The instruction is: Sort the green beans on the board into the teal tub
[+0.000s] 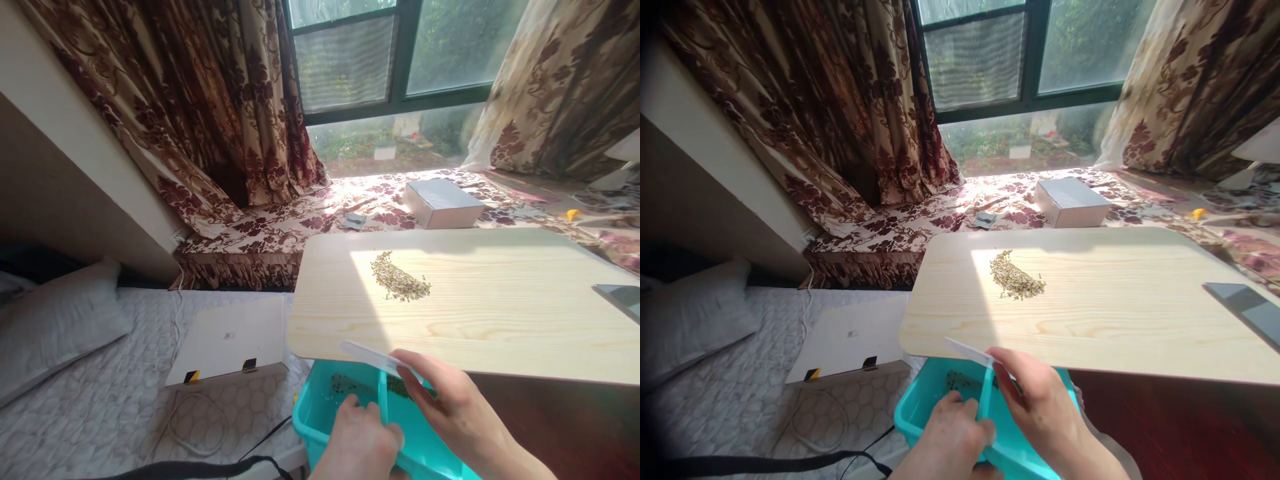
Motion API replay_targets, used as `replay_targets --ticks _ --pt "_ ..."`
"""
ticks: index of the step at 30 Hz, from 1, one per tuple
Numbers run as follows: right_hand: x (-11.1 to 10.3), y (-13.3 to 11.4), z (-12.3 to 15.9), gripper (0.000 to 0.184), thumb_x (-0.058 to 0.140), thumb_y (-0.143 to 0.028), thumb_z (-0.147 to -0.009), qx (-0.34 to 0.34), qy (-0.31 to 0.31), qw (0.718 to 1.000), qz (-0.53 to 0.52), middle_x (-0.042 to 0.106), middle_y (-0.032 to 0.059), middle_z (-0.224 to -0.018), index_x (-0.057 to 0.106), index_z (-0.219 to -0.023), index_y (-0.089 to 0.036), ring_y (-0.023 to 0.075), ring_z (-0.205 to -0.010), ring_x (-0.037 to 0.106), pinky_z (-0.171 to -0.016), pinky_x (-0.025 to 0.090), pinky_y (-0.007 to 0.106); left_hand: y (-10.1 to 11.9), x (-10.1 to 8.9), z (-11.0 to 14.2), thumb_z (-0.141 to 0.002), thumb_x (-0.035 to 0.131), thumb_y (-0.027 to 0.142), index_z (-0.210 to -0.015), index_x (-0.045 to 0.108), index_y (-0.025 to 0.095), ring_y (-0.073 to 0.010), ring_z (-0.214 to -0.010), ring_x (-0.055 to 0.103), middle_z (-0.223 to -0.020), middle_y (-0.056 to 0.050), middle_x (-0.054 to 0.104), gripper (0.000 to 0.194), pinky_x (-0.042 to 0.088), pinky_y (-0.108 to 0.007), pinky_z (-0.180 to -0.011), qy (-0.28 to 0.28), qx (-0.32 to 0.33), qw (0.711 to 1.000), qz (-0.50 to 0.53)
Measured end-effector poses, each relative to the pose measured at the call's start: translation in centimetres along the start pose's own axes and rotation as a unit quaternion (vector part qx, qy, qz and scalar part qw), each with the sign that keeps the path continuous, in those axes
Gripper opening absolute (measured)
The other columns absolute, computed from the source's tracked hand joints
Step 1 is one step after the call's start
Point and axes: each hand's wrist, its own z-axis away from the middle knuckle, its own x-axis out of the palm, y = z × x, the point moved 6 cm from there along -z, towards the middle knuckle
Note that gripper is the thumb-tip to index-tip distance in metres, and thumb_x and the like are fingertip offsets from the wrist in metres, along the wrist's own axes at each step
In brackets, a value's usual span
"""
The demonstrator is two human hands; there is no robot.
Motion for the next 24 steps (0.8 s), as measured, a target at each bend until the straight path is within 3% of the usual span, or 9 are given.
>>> replay_targets --ticks 2,5,10,13,19,21,24 --pt "-1.8 1.8 0.1 0.026 0.049 -0.031 -0.092 0.008 0.041 0.999 0.035 0.079 0.0015 -0.099 0.073 -0.103 -0.029 0.018 -0.086 0.075 -0.073 0.06 0.024 -0.5 0.4 0.3 -0.085 0.067 0.05 -0.102 0.072 0.018 -0.0324 -0.091 0.061 -0.095 -0.014 0.066 0.036 0.04 -0.046 -0.091 -0.019 -0.021 0.999 -0.038" --pt "-5.1 6.2 0.2 0.027 0.051 -0.035 -0.089 0.058 0.131 0.983 0.114 0.079 0.0035 -0.103 0.074 -0.101 -0.027 0.0231 -0.088 0.075 -0.079 0.062 0.034 -1.3 1.0 0.7 -0.095 0.055 0.034 -0.1 0.07 0.021 -0.0277 -0.087 0.06 -0.094 -0.011 0.065 0.02 0.041 -0.039 -0.084 -0.038 -0.044 0.996 -0.065" --pt "-8.5 11.9 -0.4 0.031 0.049 -0.036 -0.086 0.112 0.205 0.945 0.229 0.078 0.005 -0.104 0.076 -0.099 -0.026 0.0269 -0.09 0.075 -0.073 0.062 0.037 -2.4 1.2 1.4 -0.095 0.053 0.032 -0.094 0.067 0.022 -0.026 -0.082 0.056 -0.09 -0.009 0.062 0.017 0.038 -0.035 -0.077 -0.01 -0.064 0.996 -0.068" --pt "-8.8 13.5 -1.3 0.032 0.049 -0.034 -0.085 0.135 0.229 0.93 0.254 0.078 0.0062 -0.104 0.077 -0.098 -0.024 0.0265 -0.088 0.075 -0.067 0.06 0.035 -2.6 0.9 2.0 -0.097 0.051 0.033 -0.093 0.065 0.022 -0.0237 -0.078 0.053 -0.088 -0.007 0.061 0.019 0.036 -0.033 -0.073 0.032 -0.032 0.997 -0.059" --pt "-8.3 14.8 -1.9 0.035 0.048 -0.032 -0.084 0.129 0.239 0.928 0.257 0.078 0.008 -0.104 0.077 -0.1 -0.023 0.0283 -0.085 0.075 -0.062 0.06 0.037 -3.1 0.5 2.4 -0.1 0.049 0.03 -0.092 0.065 0.022 -0.0204 -0.072 0.053 -0.084 -0.005 0.061 0.02 0.035 -0.03 -0.069 0.086 -0.003 0.993 -0.083" --pt "-8.0 14.7 -1.4 0.034 0.049 -0.031 -0.084 0.116 0.232 0.932 0.255 0.078 0.0072 -0.104 0.077 -0.1 -0.023 0.0276 -0.087 0.075 -0.065 0.061 0.036 -2.9 0.3 2.0 -0.098 0.052 0.03 -0.091 0.065 0.022 -0.0201 -0.073 0.054 -0.084 -0.004 0.062 0.017 0.035 -0.029 -0.07 0.083 -0.007 0.993 -0.085" --pt "-7.4 14.0 -0.5 0.033 0.049 -0.031 -0.085 0.088 0.213 0.941 0.249 0.079 0.0054 -0.103 0.077 -0.1 -0.023 0.0255 -0.09 0.075 -0.073 0.062 0.034 -2.1 -0.2 1.1 -0.095 0.058 0.036 -0.092 0.066 0.022 -0.0216 -0.077 0.056 -0.087 -0.005 0.062 0.017 0.038 -0.03 -0.074 0.033 -0.038 0.995 -0.084"
